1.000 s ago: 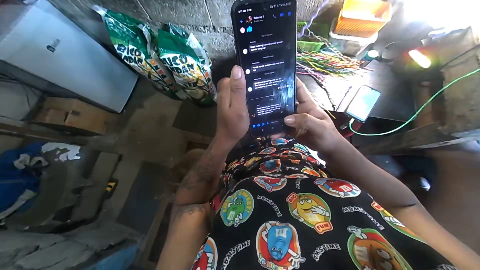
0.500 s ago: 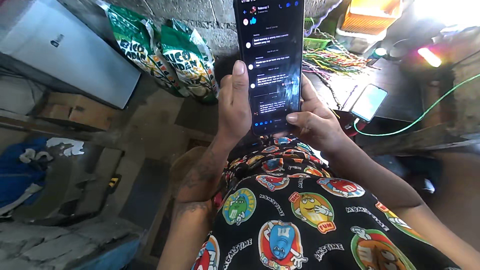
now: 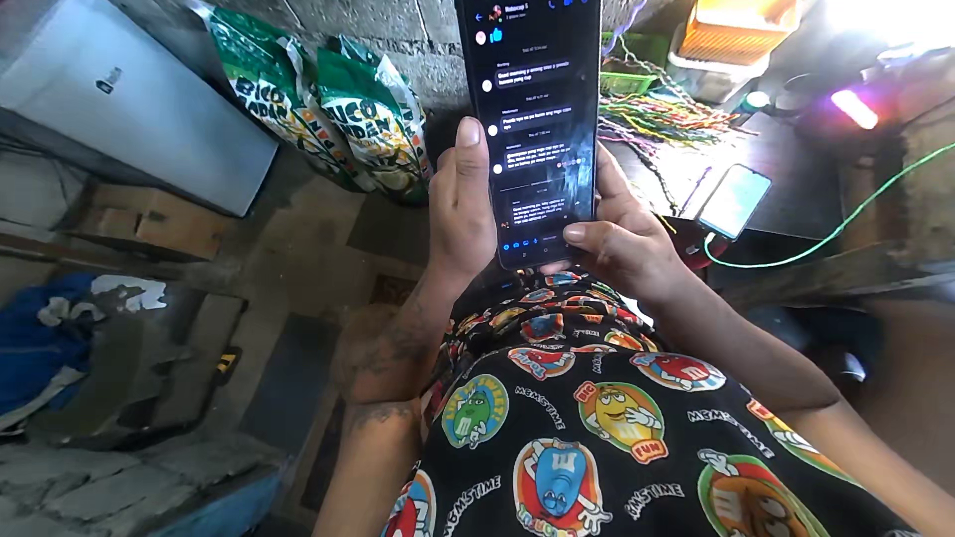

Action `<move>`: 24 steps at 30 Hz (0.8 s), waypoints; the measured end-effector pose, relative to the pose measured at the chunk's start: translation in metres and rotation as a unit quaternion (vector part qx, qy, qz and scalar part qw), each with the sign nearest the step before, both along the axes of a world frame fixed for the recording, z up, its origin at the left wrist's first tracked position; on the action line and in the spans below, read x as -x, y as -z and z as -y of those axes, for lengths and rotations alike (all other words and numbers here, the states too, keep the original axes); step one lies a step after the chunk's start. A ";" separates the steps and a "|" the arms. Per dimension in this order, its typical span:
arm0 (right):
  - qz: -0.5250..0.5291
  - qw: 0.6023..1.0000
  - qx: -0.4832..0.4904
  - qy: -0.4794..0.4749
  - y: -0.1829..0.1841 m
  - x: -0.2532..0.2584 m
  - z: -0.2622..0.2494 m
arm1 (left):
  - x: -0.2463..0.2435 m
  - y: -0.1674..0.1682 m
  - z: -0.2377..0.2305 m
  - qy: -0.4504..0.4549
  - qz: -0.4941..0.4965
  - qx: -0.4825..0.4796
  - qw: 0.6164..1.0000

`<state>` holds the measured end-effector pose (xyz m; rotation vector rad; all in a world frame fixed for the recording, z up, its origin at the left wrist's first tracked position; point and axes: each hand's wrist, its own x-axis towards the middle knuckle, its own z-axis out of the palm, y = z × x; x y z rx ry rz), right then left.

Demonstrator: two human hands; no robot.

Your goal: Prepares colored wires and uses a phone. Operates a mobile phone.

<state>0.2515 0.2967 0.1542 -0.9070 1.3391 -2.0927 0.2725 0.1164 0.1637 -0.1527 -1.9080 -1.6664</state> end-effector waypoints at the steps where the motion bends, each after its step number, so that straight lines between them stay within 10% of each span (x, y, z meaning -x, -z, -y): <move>1: 0.002 1.000 -0.002 0.001 0.000 0.000 0.000 | 0.000 0.000 0.000 -0.001 0.000 -0.001 1.000; 24: 0.000 1.000 0.010 -0.002 0.002 0.001 0.002 | 0.000 0.001 0.001 -0.002 -0.011 -0.008 1.000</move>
